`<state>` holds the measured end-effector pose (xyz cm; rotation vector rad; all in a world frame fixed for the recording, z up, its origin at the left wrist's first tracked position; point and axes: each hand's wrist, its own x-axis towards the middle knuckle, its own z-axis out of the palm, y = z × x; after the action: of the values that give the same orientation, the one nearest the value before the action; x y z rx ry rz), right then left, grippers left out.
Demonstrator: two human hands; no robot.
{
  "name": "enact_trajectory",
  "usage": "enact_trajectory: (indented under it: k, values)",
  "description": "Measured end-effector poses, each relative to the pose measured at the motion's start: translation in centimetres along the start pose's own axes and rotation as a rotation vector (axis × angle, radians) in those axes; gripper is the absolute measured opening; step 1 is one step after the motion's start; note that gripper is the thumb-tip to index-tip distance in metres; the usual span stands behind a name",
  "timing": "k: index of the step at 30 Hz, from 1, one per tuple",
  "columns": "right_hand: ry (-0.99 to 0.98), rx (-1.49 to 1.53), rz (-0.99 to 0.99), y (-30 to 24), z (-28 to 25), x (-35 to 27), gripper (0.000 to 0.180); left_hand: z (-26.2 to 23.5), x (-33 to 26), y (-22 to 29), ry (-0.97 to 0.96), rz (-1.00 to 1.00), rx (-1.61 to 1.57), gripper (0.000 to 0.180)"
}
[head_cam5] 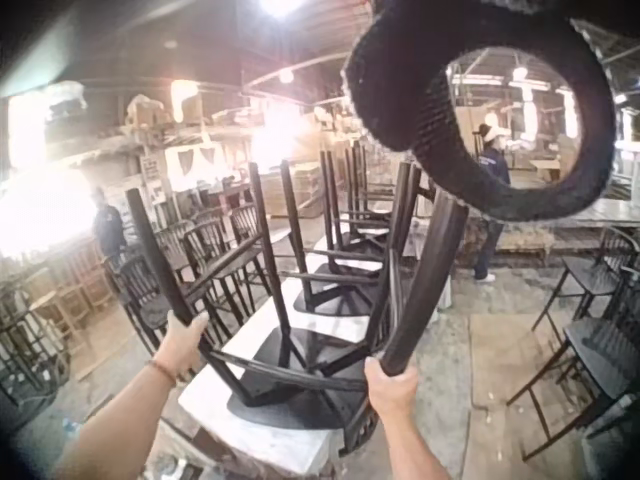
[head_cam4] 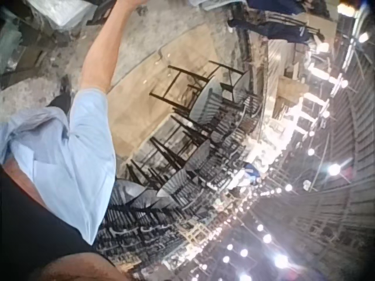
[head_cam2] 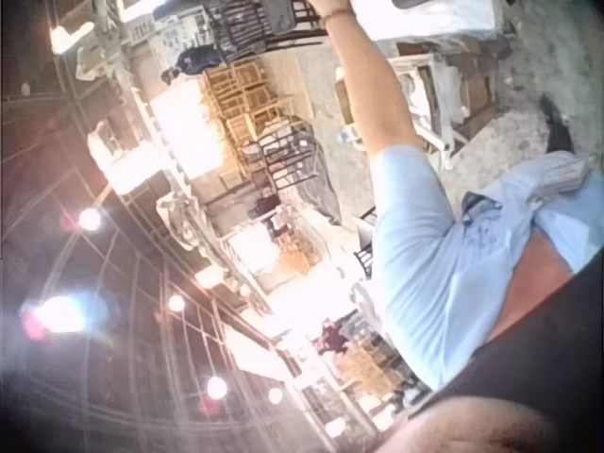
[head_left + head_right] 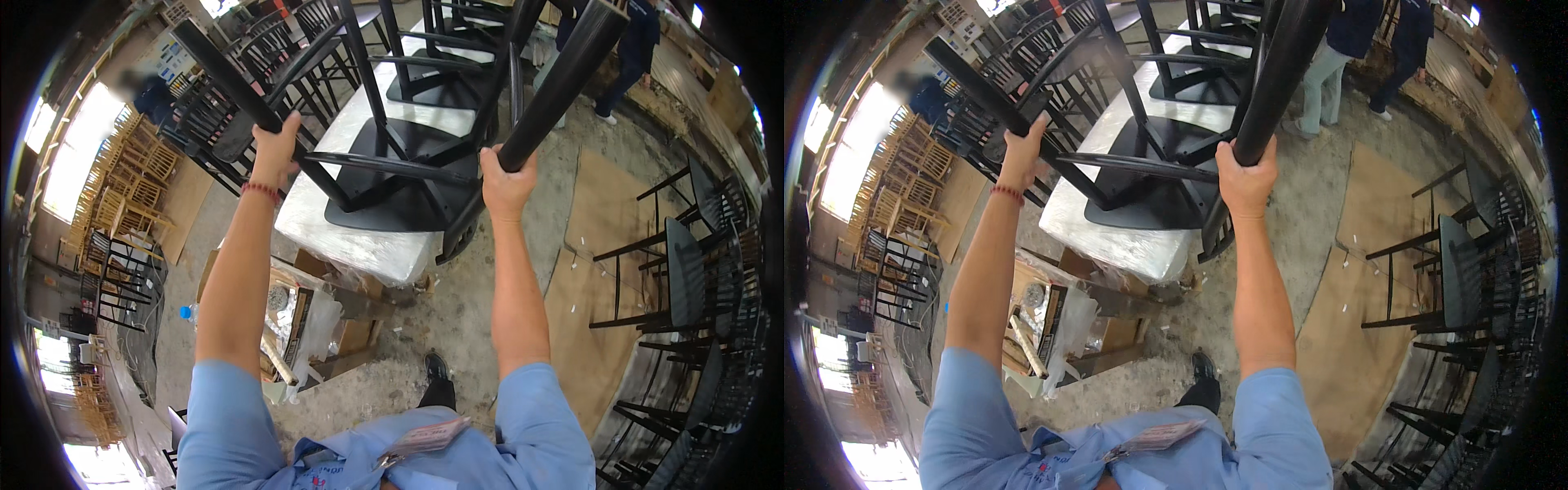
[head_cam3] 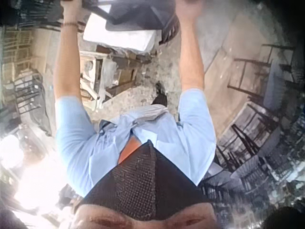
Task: The person picks up a black wooden chair, uses a handheld rotary sander to smooth the leg ends, then applies protective caps to the legs. The person repeats this process on multiple chairs and stacks them in the warehouse.
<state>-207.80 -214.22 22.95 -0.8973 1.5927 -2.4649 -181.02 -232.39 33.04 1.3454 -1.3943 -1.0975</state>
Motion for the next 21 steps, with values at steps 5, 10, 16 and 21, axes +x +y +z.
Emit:
enact_trajectory:
  k: [5,10,16,21]
  values:
    - [-0.011,-0.057,-0.101,0.0,0.4,4.3,0.029,1.6,5.5,1.1,0.02,0.096,0.024,0.06]
    - [0.022,-0.073,-0.113,1.0,0.2,5.7,0.025,3.3,6.5,2.5,-0.05,0.135,0.007,0.059]
    - [-0.047,0.016,-0.053,0.3,2.2,-0.5,0.044,-1.5,6.5,-2.1,0.028,0.098,-0.133,0.051]
    - [0.003,-0.075,-0.065,0.4,0.7,-1.0,0.048,0.6,5.0,-2.1,-0.038,0.159,-0.065,0.048]
